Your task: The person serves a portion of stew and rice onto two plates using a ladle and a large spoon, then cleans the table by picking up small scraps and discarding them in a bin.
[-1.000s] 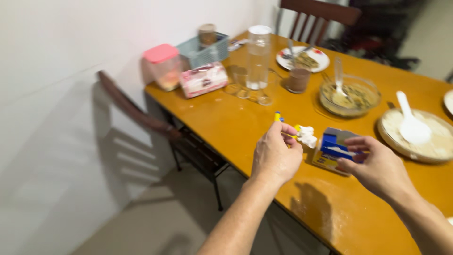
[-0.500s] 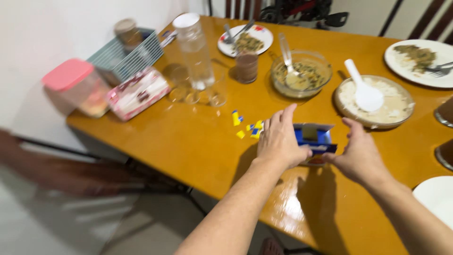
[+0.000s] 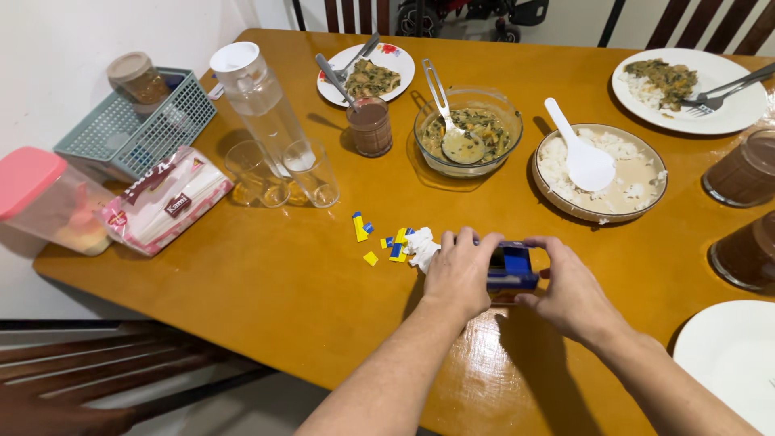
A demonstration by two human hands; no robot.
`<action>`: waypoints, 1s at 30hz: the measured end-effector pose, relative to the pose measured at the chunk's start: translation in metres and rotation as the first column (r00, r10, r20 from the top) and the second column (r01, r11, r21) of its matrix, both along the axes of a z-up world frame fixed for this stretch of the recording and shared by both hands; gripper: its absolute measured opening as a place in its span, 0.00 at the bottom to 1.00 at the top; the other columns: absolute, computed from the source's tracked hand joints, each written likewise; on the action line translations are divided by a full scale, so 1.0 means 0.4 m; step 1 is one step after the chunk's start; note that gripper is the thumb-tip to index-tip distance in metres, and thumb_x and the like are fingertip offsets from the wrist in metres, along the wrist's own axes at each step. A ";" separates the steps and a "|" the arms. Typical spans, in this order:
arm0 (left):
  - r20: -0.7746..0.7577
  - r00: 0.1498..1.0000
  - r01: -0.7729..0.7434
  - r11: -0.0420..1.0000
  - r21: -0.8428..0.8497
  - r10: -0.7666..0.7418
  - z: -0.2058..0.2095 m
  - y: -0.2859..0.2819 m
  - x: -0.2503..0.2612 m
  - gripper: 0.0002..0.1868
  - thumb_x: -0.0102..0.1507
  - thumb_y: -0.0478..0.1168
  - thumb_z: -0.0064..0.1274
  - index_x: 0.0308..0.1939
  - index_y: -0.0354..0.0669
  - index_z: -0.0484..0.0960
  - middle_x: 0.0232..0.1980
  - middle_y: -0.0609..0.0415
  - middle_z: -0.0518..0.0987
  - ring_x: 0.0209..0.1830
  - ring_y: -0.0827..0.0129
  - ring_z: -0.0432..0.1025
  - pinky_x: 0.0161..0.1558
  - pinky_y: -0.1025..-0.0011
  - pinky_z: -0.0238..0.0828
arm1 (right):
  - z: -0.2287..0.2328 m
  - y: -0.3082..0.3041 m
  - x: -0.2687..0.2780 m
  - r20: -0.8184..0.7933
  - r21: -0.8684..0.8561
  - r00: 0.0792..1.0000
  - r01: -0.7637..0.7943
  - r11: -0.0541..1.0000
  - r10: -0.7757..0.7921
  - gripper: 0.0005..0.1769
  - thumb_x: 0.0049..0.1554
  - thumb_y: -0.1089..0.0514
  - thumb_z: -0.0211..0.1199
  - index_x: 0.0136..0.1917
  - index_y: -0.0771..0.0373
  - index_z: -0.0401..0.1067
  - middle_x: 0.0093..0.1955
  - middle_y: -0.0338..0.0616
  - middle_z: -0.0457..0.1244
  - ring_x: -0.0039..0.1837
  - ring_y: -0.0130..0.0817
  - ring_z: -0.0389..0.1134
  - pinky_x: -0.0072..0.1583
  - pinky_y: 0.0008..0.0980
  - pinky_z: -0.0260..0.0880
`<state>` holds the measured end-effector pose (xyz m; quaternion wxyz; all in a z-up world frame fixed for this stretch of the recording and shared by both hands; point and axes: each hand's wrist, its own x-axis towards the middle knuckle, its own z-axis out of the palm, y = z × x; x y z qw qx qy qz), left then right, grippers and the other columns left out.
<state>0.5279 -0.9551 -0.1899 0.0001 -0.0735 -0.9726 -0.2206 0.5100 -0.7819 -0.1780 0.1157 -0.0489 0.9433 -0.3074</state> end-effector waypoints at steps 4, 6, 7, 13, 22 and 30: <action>0.075 0.997 0.007 0.998 0.058 -0.012 0.045 -0.009 0.004 0.41 0.43 0.46 0.77 0.59 0.53 0.75 0.60 0.46 0.71 0.63 0.48 0.64 0.62 0.55 0.66 | 0.038 -0.006 0.001 0.094 0.038 0.995 0.026 0.999 -0.029 0.43 0.43 0.60 0.82 0.67 0.54 0.64 0.51 0.51 0.71 0.53 0.43 0.74 0.59 0.40 0.74; 0.027 1.000 0.012 0.995 0.098 -0.015 0.073 -0.015 0.012 0.38 0.42 0.43 0.75 0.56 0.53 0.79 0.57 0.46 0.74 0.61 0.47 0.65 0.62 0.56 0.66 | 0.062 -0.013 -0.002 0.121 0.042 0.992 0.029 0.999 -0.034 0.43 0.42 0.60 0.83 0.67 0.53 0.63 0.46 0.49 0.69 0.50 0.42 0.72 0.57 0.40 0.75; 0.018 1.000 0.008 0.995 0.096 -0.010 0.088 -0.025 0.014 0.38 0.42 0.43 0.75 0.56 0.53 0.79 0.57 0.46 0.74 0.61 0.47 0.65 0.62 0.56 0.66 | 0.074 -0.019 -0.007 0.112 0.039 0.993 0.025 0.999 -0.029 0.43 0.42 0.60 0.83 0.67 0.53 0.63 0.46 0.49 0.69 0.50 0.42 0.72 0.57 0.40 0.75; -0.050 0.998 -0.031 0.982 0.184 0.041 0.162 -0.124 0.045 0.35 0.40 0.39 0.72 0.52 0.51 0.80 0.54 0.46 0.76 0.59 0.48 0.66 0.63 0.58 0.65 | 0.098 -0.077 -0.029 0.027 -0.070 0.996 -0.084 0.994 0.086 0.45 0.38 0.60 0.85 0.64 0.53 0.64 0.63 0.47 0.62 0.50 0.42 0.73 0.56 0.39 0.75; -0.165 0.975 -0.126 0.980 0.152 0.151 0.178 -0.368 0.153 0.17 0.40 0.39 0.74 0.30 0.46 0.83 0.51 0.47 0.77 0.60 0.50 0.66 0.73 0.55 0.52 | 0.100 -0.319 -0.015 -0.037 -0.286 0.940 -0.335 0.898 0.339 0.36 0.35 0.62 0.84 0.53 0.56 0.67 0.66 0.38 0.63 0.57 0.39 0.72 0.58 0.37 0.76; 0.018 0.960 -0.279 0.959 0.045 0.279 0.249 -0.631 0.248 0.26 0.45 0.41 0.68 0.44 0.45 0.75 0.51 0.45 0.76 0.56 0.49 0.67 0.61 0.59 0.65 | 0.145 -0.615 0.028 -0.163 -0.280 0.857 -0.515 0.810 0.489 0.31 0.34 0.59 0.85 0.48 0.58 0.71 0.67 0.40 0.64 0.62 0.38 0.71 0.62 0.36 0.73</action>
